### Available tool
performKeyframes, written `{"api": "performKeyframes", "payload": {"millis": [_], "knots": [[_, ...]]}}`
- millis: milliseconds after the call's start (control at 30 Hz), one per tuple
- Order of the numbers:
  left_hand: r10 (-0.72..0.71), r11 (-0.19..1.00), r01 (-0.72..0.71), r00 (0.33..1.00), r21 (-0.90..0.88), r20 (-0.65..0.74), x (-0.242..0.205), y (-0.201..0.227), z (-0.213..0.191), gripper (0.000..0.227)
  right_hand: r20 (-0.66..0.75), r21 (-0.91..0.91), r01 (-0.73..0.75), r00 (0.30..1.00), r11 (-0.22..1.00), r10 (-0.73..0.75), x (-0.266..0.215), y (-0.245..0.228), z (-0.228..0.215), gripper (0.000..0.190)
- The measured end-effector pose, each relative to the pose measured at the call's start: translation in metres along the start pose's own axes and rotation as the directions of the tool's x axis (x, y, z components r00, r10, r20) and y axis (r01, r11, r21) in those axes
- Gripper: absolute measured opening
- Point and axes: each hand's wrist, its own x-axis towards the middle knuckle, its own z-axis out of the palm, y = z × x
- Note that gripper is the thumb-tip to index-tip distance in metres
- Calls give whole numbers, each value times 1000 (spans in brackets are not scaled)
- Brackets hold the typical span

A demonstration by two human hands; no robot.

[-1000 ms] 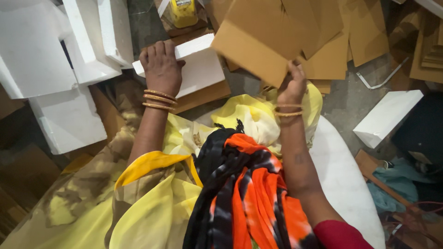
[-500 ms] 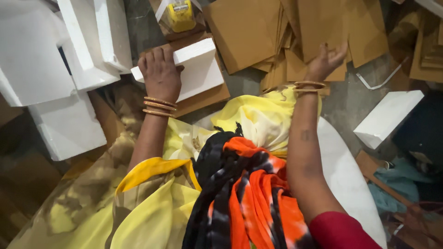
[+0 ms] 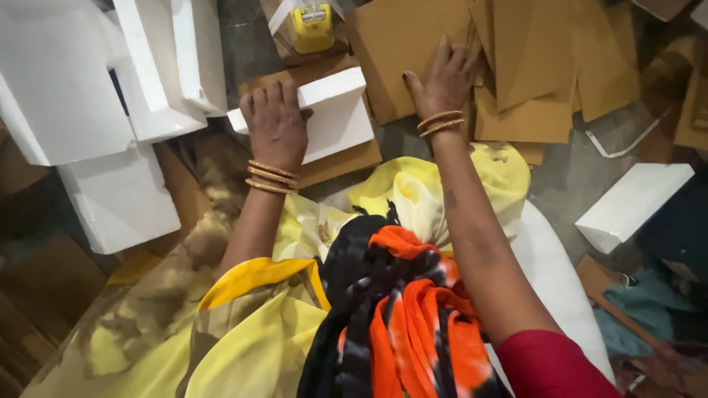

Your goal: The person assembles small rectangular boxes by inserting white foam inserts into brown cardboard shells and securing them with tape. The person handles the foam and cardboard pieces one at a time, folds the cardboard flaps, and uses a tape dispenser to seal the boxes.

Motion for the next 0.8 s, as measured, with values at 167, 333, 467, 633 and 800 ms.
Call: {"api": "performKeyframes", "payload": {"millis": [167,333,467,633,800], "knots": [[-11,1000,11,1000,7,1,2,2,1,50,18,137,-112,994,984,110,5,-3,-3,82],[-7,1000,7,1000,2,-5,-2,4,3,50,-20,169,-16,1000,985,20,-5,-19,-2,75],[-6,1000,6,999,2,-31,0,2,2,51,-118,100,137,985,985,-125,-5,-34,0,69],[-5,1000,3,997,-29,-71,-3,2,0,50,154,307,-72,988,949,25,-24,-16,-13,77],[5,999,-10,996,-53,-94,-2,0,1,52,-76,572,53,997,818,-12,-46,19,-24,81]]}}
